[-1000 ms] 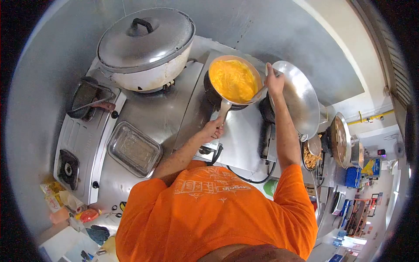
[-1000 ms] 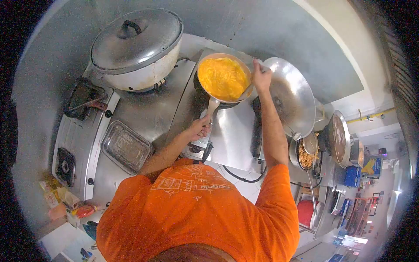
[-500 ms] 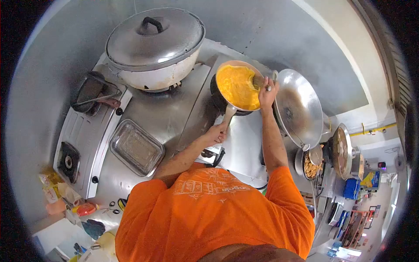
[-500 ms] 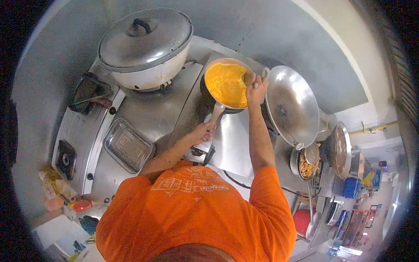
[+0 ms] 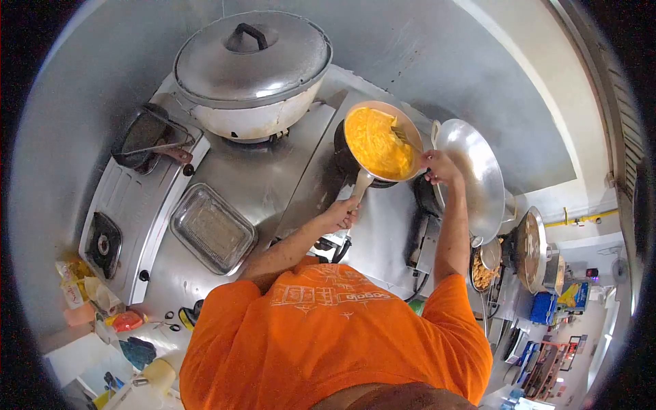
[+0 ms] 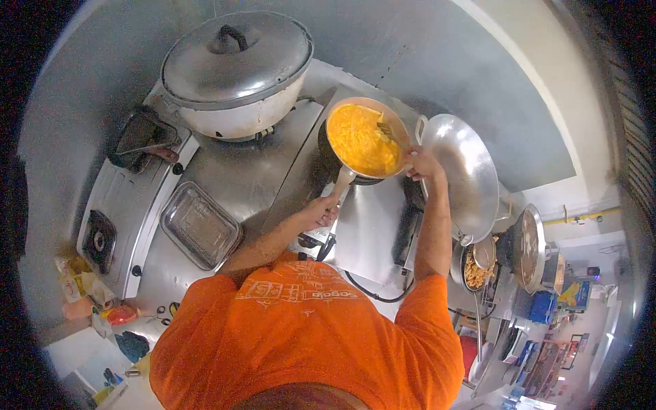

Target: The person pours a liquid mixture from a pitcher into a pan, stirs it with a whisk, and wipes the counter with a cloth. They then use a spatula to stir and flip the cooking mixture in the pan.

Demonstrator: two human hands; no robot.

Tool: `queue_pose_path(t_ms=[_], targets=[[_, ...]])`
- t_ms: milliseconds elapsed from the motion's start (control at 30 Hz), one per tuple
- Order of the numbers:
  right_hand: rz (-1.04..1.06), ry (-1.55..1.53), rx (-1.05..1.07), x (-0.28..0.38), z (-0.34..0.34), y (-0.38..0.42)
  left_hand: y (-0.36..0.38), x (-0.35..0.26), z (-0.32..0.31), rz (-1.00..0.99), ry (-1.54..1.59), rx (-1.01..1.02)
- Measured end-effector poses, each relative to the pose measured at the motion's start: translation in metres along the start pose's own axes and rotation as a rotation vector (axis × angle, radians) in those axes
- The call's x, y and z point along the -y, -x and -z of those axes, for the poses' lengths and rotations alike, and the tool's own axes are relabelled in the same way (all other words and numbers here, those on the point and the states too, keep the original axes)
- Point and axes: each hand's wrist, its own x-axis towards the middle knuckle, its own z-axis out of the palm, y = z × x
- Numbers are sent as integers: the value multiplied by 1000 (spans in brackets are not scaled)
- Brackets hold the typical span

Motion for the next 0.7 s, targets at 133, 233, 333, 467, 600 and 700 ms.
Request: queue_pose_path(t_ms=[133,233,333,467,600,700], targets=[[277,478,-363,-51,-33,-58,2,-3,-4,15,-20,12],[396,645,-460,-47,-40,-59,5,-5,-6,2,-25,-5],[277,674,-407,-45,-41,-70,8,-3,-7,6,-16,-20],[244,682,-456,-36,-39,-90,9,-5,-11,-4,-49,-49],[370,625,-427,-28,-42,-94,5,-3,-5,34,2,-39],[401,696,-411,7,-51,-64,-4,1,6,38,3,-19]])
